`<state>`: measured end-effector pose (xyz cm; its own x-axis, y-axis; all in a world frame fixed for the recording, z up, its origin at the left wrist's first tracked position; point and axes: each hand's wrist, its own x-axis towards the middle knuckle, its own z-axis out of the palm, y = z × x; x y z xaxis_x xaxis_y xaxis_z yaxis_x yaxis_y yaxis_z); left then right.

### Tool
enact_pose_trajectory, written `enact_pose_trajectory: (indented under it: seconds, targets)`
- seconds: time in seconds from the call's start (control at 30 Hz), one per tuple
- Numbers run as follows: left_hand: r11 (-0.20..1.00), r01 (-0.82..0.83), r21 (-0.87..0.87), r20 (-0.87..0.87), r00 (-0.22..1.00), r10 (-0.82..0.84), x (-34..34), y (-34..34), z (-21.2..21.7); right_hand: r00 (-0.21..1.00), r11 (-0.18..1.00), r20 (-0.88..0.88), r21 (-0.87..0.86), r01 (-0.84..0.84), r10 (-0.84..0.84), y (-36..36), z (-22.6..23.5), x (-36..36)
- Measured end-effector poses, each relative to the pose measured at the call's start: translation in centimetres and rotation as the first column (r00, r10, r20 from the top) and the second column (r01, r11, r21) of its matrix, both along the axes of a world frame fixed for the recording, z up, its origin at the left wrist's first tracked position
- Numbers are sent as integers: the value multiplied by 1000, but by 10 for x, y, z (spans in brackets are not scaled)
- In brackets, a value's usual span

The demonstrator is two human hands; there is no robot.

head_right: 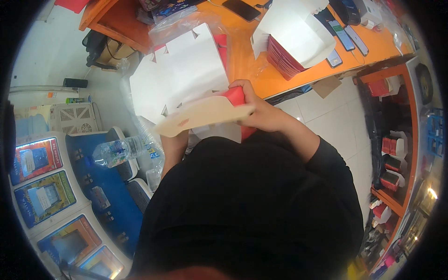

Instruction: The person folds and assembles cardboard food boxes by hand at a desk, interlocking the tabs to create a finished container.

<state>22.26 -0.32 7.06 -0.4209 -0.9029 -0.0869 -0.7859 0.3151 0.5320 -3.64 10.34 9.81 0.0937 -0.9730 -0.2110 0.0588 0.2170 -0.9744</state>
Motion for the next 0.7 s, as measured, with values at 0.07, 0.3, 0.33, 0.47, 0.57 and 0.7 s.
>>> enact_pose_trajectory:
  seconds: [0.07,0.3,0.33,0.47,0.57,0.7]
  targets:
    - [1000,13,7,-166,986,-12,3,-8,-22,1000,1000,-24,-22,4,-4,1,-3,0]
    - [958,-134,252,-175,968,182,-5,-16,-77,987,994,115,10,109,-110,-1,-23,-1]
    - [956,-183,227,-184,956,227,-11,-11,-73,987,992,105,26,123,-125,0,-20,-1]
    - [999,-32,12,-158,987,34,-10,-12,-59,981,985,91,30,168,-170,3,-17,-1]
    - [868,-39,496,-463,833,303,-2,-15,-45,948,973,219,56,225,-232,3,-15,-4]
    - [747,175,641,-621,691,371,-7,-21,-16,858,963,436,117,244,-271,4,1,-19]
